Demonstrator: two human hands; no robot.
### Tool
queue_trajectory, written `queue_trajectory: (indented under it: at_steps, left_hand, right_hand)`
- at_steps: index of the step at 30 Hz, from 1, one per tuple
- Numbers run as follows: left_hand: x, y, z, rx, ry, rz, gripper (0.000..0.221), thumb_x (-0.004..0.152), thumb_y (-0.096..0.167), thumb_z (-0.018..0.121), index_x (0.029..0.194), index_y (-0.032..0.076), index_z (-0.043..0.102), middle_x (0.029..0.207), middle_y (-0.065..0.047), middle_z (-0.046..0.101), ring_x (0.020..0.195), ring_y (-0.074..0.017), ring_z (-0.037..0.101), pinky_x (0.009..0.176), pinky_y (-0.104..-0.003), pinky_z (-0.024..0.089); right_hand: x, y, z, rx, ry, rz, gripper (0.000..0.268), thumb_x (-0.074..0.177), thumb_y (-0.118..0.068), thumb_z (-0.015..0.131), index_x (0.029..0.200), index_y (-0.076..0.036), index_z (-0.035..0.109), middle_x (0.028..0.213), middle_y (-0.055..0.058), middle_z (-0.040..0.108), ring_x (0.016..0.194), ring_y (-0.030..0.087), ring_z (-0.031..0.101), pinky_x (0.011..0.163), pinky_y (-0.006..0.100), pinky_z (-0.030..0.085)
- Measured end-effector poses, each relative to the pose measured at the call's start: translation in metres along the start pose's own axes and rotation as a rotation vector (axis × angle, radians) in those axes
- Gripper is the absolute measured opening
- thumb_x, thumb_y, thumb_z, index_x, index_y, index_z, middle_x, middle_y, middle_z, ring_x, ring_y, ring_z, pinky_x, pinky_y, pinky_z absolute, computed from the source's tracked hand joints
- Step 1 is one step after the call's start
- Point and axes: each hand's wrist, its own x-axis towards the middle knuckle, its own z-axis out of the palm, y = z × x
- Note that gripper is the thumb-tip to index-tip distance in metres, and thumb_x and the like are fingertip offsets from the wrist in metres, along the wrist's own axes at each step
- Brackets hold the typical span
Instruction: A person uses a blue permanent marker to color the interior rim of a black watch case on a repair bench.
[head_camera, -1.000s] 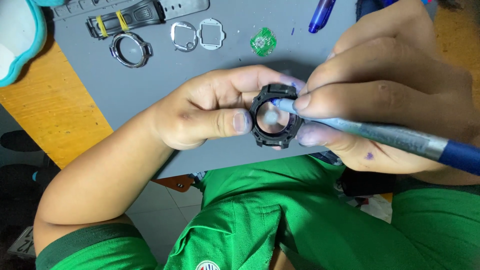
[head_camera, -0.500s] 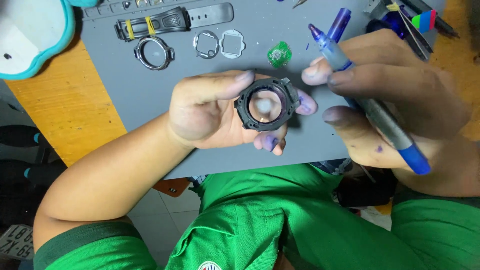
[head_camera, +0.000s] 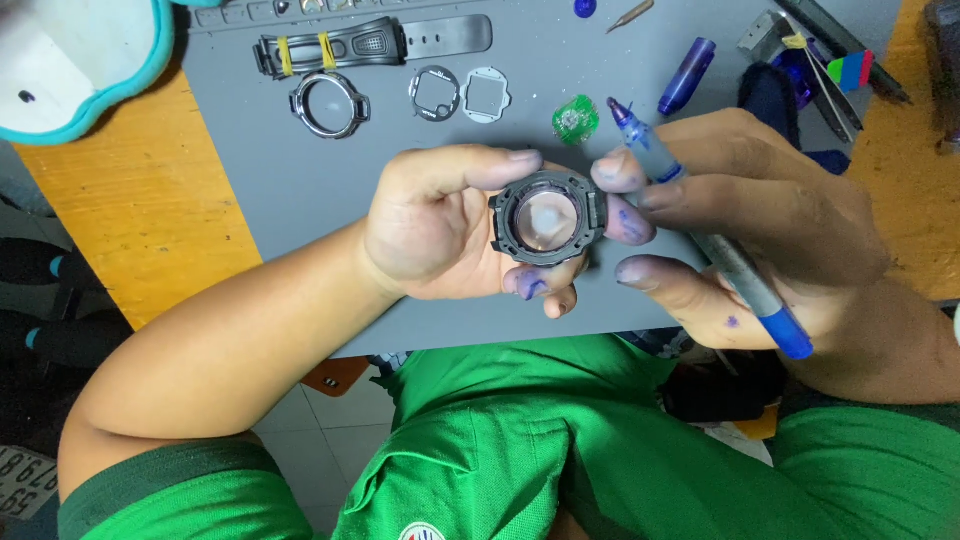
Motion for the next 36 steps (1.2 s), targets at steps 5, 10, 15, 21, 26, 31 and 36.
queue_trajectory:
  at_steps: [5,10,15,21,26,31,36]
  left_hand:
    - [0.0,-0.003,-0.002,0.078,0.028,0.007,0.04,0.083,0.024,0.033,0.096,-0.011,0.045,0.067,-0.016,0.044,0.058,-0.0202,0.038,0.067,-0.038,0.04]
    - [0.004,-0.005,-0.004,0.096,0.052,0.051,0.045,0.085,0.024,0.036,0.112,-0.011,0.037,0.074,-0.018,0.051,0.056,-0.0187,0.045,0.063,-0.034,0.046]
    - [0.005,-0.009,-0.004,0.165,0.08,0.115,0.037,0.087,0.026,0.036,0.106,-0.006,0.041,0.085,-0.015,0.051,0.059,-0.0193,0.046,0.06,-0.034,0.046]
    - [0.007,-0.012,-0.004,0.249,0.153,0.122,0.043,0.083,0.038,0.033,0.089,-0.002,0.048,0.067,-0.014,0.052,0.053,-0.0174,0.046,0.056,-0.03,0.046]
    - [0.006,-0.014,0.003,0.795,0.282,0.416,0.049,0.078,0.033,0.046,0.114,0.004,0.032,0.067,-0.012,0.048,0.058,-0.0166,0.052,0.054,-0.03,0.051]
    - [0.003,-0.019,0.006,1.1,0.264,0.602,0.048,0.078,0.005,0.055,0.121,0.005,0.033,0.095,-0.006,0.052,0.077,-0.0053,0.046,0.071,-0.017,0.042]
    - [0.004,-0.018,0.009,1.343,0.354,0.683,0.045,0.077,0.008,0.057,0.116,0.006,0.036,0.1,-0.007,0.049,0.081,-0.0098,0.05,0.077,-0.022,0.046]
  right_hand:
    - [-0.002,0.01,0.007,-0.009,0.034,-0.11,0.026,0.075,-0.003,0.056,0.093,0.006,0.04,0.098,0.026,0.049,0.083,0.027,0.055,0.076,0.032,0.05]
    - [-0.001,0.016,0.013,-0.03,0.164,-0.174,0.033,0.073,-0.005,0.06,0.098,0.004,0.041,0.092,0.023,0.053,0.079,0.03,0.053,0.074,0.036,0.043]
    - [-0.001,0.015,0.012,-0.079,0.121,-0.165,0.041,0.068,-0.013,0.065,0.099,0.003,0.043,0.097,0.018,0.053,0.087,0.03,0.054,0.08,0.035,0.044]
    - [0.0,0.013,0.016,-0.123,0.199,-0.221,0.043,0.065,-0.014,0.068,0.096,0.003,0.045,0.095,0.017,0.054,0.084,0.029,0.054,0.08,0.037,0.042]
    - [0.003,0.013,0.015,-0.086,0.316,-0.194,0.041,0.067,-0.014,0.064,0.098,0.003,0.042,0.092,0.019,0.053,0.087,0.028,0.052,0.08,0.034,0.041]
    - [-0.001,0.014,0.016,-0.088,0.334,-0.191,0.042,0.067,-0.012,0.066,0.098,0.001,0.04,0.092,0.017,0.052,0.088,0.027,0.052,0.081,0.036,0.041]
    - [-0.002,0.017,0.012,-0.119,0.317,-0.197,0.046,0.067,-0.013,0.067,0.099,0.001,0.038,0.095,0.02,0.052,0.087,0.028,0.051,0.078,0.034,0.042]
